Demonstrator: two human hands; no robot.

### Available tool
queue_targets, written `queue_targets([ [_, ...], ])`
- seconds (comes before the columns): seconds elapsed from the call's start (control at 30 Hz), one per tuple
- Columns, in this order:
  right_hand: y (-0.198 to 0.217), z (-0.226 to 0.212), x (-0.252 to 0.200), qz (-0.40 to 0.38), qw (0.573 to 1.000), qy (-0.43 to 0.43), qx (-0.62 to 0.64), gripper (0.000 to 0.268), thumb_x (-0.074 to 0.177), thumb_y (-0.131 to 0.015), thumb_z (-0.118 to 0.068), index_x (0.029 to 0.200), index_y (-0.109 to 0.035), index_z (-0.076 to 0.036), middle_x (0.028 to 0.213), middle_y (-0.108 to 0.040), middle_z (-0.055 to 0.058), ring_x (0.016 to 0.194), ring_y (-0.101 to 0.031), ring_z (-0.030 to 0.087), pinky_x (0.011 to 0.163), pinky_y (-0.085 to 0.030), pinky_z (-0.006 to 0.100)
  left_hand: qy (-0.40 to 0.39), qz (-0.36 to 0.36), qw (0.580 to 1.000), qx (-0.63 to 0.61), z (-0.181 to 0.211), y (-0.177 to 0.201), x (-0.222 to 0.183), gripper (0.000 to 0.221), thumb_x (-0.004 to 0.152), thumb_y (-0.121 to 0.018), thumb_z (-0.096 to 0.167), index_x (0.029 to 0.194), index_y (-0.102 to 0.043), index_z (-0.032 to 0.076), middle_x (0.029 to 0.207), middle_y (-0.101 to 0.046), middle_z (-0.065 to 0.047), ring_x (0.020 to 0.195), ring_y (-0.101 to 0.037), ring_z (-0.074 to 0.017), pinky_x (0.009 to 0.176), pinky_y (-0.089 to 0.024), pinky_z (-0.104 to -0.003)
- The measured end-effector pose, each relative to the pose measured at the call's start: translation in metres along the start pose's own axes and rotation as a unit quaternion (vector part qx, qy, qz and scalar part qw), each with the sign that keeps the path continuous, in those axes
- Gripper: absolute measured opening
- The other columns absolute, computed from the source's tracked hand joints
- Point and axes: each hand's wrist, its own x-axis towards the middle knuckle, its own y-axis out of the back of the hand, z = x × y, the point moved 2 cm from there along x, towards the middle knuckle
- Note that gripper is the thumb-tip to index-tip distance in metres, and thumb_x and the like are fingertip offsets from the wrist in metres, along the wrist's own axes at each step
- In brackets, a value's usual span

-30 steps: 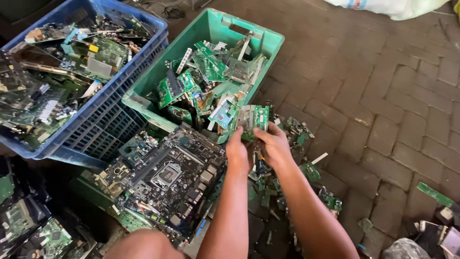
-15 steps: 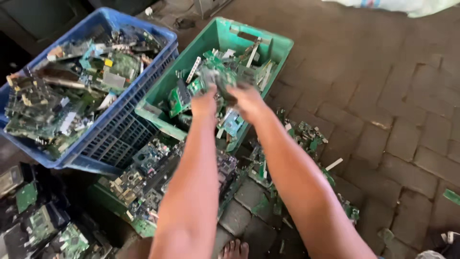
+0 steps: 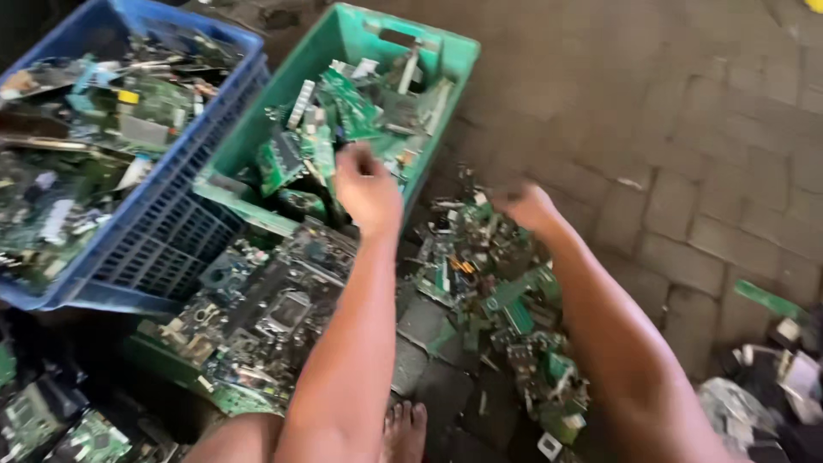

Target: The person sorts various circuit boards and electronic components from a pile on the floor into green and blue plastic crates by hand.

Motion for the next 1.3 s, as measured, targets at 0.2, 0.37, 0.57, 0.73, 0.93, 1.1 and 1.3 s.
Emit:
queue_targets([
  [0.2, -0.001, 0.174, -0.059, -0.122, 0.925, -0.158, -0.323, 0.027, 0.077, -0.072, -0.016, 0.095, -0.082, 0.002, 0.092, -0.079, 0.021, 0.096, -0.076, 0.040, 0.085, -0.062, 0.049, -0.110, -0.214, 0.969, 0.046, 0.016, -0.027, -0.121, 0.012, 0.090, -0.061, 0.011, 0.094, -0.071, 0.016, 0.085, -0.074, -0.011, 0.086, -0.072, -0.0365, 0.076, -0.058, -0.050],
  [0.37, -0.014, 0.097, -0.161, -0.112, 0.770, 0.246, -0.578, 0.025, 0.087, -0.065, -0.020, 0.106, -0.081, -0.016, 0.124, -0.071, 0.007, 0.124, -0.062, 0.040, 0.095, -0.052, 0.050, 0.081, -0.627, 0.699, 0.336, -0.112, -0.028, -0.228, 0.045, 0.092, -0.051, 0.052, 0.112, -0.071, 0.017, 0.118, -0.074, -0.012, 0.119, -0.068, -0.0358, 0.099, -0.056, -0.056],
  [0.57, -0.066, 0.174, -0.135, -0.106, 0.896, 0.162, -0.400, 0.032, 0.081, -0.059, -0.018, 0.110, -0.075, -0.018, 0.109, -0.073, 0.007, 0.112, -0.066, 0.039, 0.074, -0.064, 0.043, 0.049, -0.620, 0.667, 0.410, -0.191, 0.026, -0.292, 0.058, 0.076, -0.075, 0.019, 0.131, -0.062, 0.005, 0.130, -0.054, -0.024, 0.117, -0.062, -0.0490, 0.091, -0.058, -0.062],
  [0.73, -0.020, 0.097, -0.151, -0.105, 0.963, -0.048, -0.244, 0.042, 0.081, -0.062, -0.036, 0.103, -0.076, -0.003, 0.100, -0.076, 0.027, 0.102, -0.071, 0.050, 0.086, -0.057, 0.061, 0.052, -0.603, 0.685, 0.406, -0.184, 0.022, -0.275, 0.044, 0.090, -0.069, 0.017, 0.127, -0.060, -0.005, 0.128, -0.054, -0.028, 0.117, -0.064, -0.0491, 0.097, -0.057, -0.059],
  [0.93, -0.042, 0.092, -0.184, -0.135, 0.954, -0.063, -0.259, 0.060, 0.079, -0.072, -0.048, 0.122, -0.063, -0.008, 0.115, -0.072, 0.026, 0.112, -0.069, 0.047, 0.095, -0.057, 0.058, 0.073, -0.564, 0.738, 0.363, -0.084, 0.030, -0.245, 0.031, 0.094, -0.052, 0.013, 0.119, -0.062, -0.003, 0.123, -0.059, -0.028, 0.117, -0.065, -0.0480, 0.100, -0.056, -0.056],
  [1.1, -0.053, 0.106, -0.184, -0.070, 0.953, 0.002, -0.296, 0.062, 0.074, -0.081, -0.033, 0.124, -0.056, -0.006, 0.110, -0.065, 0.024, 0.102, -0.068, 0.051, 0.086, -0.060, 0.057, 0.057, -0.555, 0.758, 0.339, -0.112, 0.022, -0.255, 0.034, 0.087, -0.060, 0.012, 0.118, -0.064, 0.001, 0.119, -0.061, -0.026, 0.111, -0.067, -0.0486, 0.096, -0.058, -0.055],
  [1.3, -0.034, 0.107, -0.154, -0.039, 0.983, -0.179, 0.005, 0.041, 0.078, -0.081, -0.033, 0.110, -0.074, -0.008, 0.096, -0.077, 0.018, 0.099, -0.075, 0.037, 0.077, -0.057, 0.054, 0.187, -0.541, 0.790, 0.219, -0.137, 0.005, -0.255, 0.043, 0.081, -0.075, 0.030, 0.119, -0.071, 0.010, 0.114, -0.073, -0.016, 0.114, -0.069, -0.0378, 0.097, -0.057, -0.051],
])
